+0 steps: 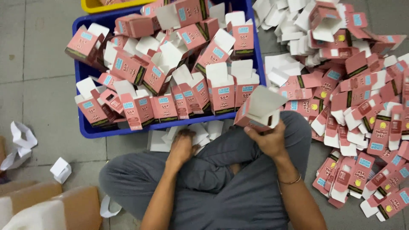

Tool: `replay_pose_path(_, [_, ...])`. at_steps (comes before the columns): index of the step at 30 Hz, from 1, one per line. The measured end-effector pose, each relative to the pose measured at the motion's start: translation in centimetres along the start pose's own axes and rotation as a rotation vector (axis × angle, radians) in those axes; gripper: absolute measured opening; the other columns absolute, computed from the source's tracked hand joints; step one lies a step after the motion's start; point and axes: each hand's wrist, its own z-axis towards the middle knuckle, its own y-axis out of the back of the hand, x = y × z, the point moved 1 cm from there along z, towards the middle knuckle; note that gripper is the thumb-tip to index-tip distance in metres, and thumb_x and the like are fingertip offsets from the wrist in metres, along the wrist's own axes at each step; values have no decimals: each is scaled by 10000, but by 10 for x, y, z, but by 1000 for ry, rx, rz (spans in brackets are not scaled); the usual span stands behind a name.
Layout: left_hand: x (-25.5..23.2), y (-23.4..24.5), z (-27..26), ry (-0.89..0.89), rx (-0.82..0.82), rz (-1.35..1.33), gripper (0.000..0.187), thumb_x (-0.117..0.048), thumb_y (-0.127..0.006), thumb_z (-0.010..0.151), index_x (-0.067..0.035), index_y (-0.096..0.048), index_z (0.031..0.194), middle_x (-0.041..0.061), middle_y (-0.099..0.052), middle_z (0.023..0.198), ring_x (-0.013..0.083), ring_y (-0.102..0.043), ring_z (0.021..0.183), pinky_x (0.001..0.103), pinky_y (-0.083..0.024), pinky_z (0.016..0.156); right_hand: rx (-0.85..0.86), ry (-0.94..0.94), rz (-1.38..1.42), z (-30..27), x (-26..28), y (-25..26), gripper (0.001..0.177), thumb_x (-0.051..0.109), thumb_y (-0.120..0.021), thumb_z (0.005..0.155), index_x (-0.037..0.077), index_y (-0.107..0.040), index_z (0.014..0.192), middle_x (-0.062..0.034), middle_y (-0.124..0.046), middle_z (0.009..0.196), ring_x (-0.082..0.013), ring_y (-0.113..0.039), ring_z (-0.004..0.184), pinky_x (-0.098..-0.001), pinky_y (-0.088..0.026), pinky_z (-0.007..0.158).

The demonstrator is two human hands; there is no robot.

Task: Folding flat cardboard templates into small product boxes and placing them in a bin.

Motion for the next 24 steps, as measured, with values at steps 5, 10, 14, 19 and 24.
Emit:
replay_pose_path(5, [15,-20,6,-22,-23,-82,451,-305,-767,870,-56,-689,1237,228,-690,1235,432,-600,1257,565,-433,1102,57,-34,58,10,25,-17,564,64,-967,629,-30,-678,1104,-189,-746,985,-173,-650,995,-392,-565,817])
replay_pose_path(10, [15,-16,3,-22,-104,-160,540,-312,-875,746,-77,-703,1201,191,-712,1198,407,-629,1220,533,-470,1078,103,-16,63,16,47,-26,507,97,-949,621,18,-693,1051,-167,-756,888,-148,-670,864,-332,-546,714])
replay_pose_path(14, [44,-51,17,-52,-233,-204,918,-135,-977,491,-91,-600,1327,110,-654,1321,340,-610,1217,422,-471,1074,347,-60,163,20,56,-15,595,-13,-833,743,5,-592,1287,-105,-757,1144,-199,-747,978,-328,-617,917])
replay_pose_path(19, [30,-28,2,67,-199,-259,950,-157,-1005,516,-124,-579,1365,98,-671,1331,339,-651,1190,422,-512,1020,328,-179,-4,8,81,5,757,123,-848,748,24,-494,1409,-144,-761,1198,-237,-769,1018,-354,-605,907])
replay_pose_path(24, [25,-22,-6,99,-212,-291,945,-185,-1005,530,-187,-579,1374,105,-658,1358,353,-651,1200,432,-521,1020,239,-309,-144,-30,68,52,939,254,-879,710,21,-401,1484,-176,-718,1321,-269,-753,1130,-412,-561,1025])
